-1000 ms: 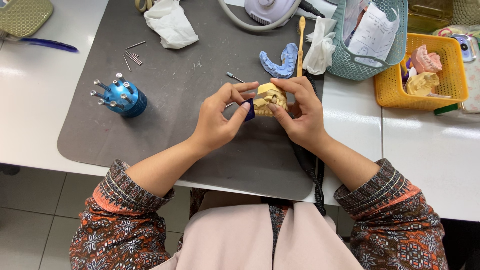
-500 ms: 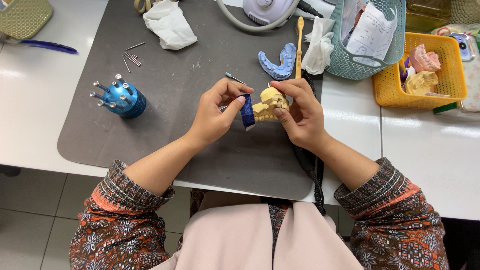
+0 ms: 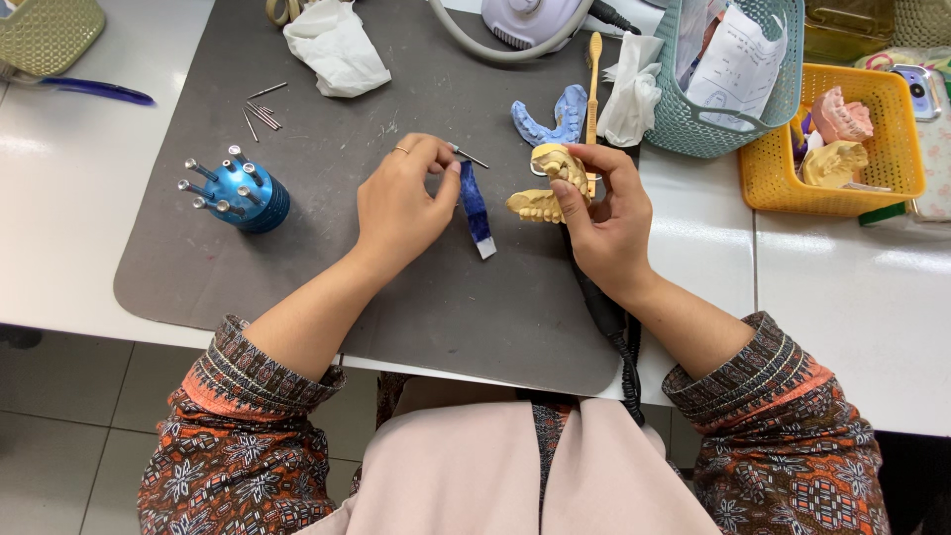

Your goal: The person uses a rotary handpiece to grind and smooth a yellow dental cast, then switches to a different bur to continue refining the surface. They inspect the cast by hand, wipe the tool with a tissue, and handle multiple cast pieces on the workbench.

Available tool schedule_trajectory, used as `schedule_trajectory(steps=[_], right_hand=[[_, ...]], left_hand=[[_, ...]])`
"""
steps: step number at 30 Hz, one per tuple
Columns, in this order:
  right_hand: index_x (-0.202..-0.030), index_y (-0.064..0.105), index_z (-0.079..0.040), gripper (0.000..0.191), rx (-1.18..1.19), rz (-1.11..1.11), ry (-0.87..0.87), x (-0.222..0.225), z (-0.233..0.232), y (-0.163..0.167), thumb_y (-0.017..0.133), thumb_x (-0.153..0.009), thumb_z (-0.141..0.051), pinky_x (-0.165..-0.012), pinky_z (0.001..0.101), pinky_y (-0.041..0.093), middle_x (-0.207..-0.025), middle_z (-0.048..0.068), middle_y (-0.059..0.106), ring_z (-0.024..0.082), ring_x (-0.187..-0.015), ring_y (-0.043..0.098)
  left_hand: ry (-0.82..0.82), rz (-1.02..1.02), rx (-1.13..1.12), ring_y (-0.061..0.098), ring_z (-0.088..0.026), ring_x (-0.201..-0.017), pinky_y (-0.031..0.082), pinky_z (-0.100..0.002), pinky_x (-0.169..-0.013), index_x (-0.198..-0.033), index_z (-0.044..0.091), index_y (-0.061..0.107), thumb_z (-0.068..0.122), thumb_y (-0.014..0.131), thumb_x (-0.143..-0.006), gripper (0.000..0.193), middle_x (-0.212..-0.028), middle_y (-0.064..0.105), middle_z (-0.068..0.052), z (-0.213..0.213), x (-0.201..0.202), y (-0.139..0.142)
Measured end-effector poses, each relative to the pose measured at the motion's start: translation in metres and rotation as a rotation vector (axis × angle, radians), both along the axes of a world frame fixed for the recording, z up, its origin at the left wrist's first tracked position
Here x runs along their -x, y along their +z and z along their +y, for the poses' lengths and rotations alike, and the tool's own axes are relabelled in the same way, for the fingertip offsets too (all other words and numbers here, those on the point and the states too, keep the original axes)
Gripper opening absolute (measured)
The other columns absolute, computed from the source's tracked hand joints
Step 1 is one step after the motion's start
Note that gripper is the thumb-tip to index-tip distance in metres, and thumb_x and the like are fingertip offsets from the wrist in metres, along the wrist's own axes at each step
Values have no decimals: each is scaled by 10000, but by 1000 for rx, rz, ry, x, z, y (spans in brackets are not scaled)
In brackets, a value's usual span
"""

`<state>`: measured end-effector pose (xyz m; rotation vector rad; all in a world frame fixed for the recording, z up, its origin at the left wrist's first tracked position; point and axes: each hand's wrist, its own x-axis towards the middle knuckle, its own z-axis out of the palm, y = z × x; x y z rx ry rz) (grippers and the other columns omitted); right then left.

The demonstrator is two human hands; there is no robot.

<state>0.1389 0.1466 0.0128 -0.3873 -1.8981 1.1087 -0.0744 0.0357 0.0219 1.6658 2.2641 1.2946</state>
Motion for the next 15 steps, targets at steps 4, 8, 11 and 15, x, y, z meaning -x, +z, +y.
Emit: schedule_trajectory(steps=[4,8,11,15], right_hand=[[-1303,542,-26,309,62,-186,211,-1,1,5,666,-1019,-31,-941,300,594,-1371,118,612,193,-1204,665],[-1231,635,-33,299,-113,-379,366,2,1,16,737,-957,-92,-960,318,580,-1219,108,714,205,-1113,717],[-1157,692,-55,258,-164,-519,371,5,-1,23,753,-937,-175,-923,312,576,-1079,65,770,190,-971,752],[-1101,721,-72,235,-234,-580,324,10,-3,28,757,-935,-233,-784,306,574,-1014,51,764,199,-915,752]], left_hand=[[30,64,-81,627,-222,-1031,535,-366,-766,-1195,140,710,193,682,-984,219,-1211,659,-14,3,14,-1],[9,2,-31,617,-196,-1036,529,-352,-771,-1261,149,690,187,673,-1002,262,-1206,643,-17,5,20,0],[-64,-57,-31,628,-180,-1019,524,-330,-746,-1232,142,691,147,650,-1002,234,-1194,654,-14,3,19,2],[-220,-67,-85,660,-177,-1002,536,-318,-767,-1220,127,682,87,620,-999,233,-1151,686,-15,-3,10,3]])
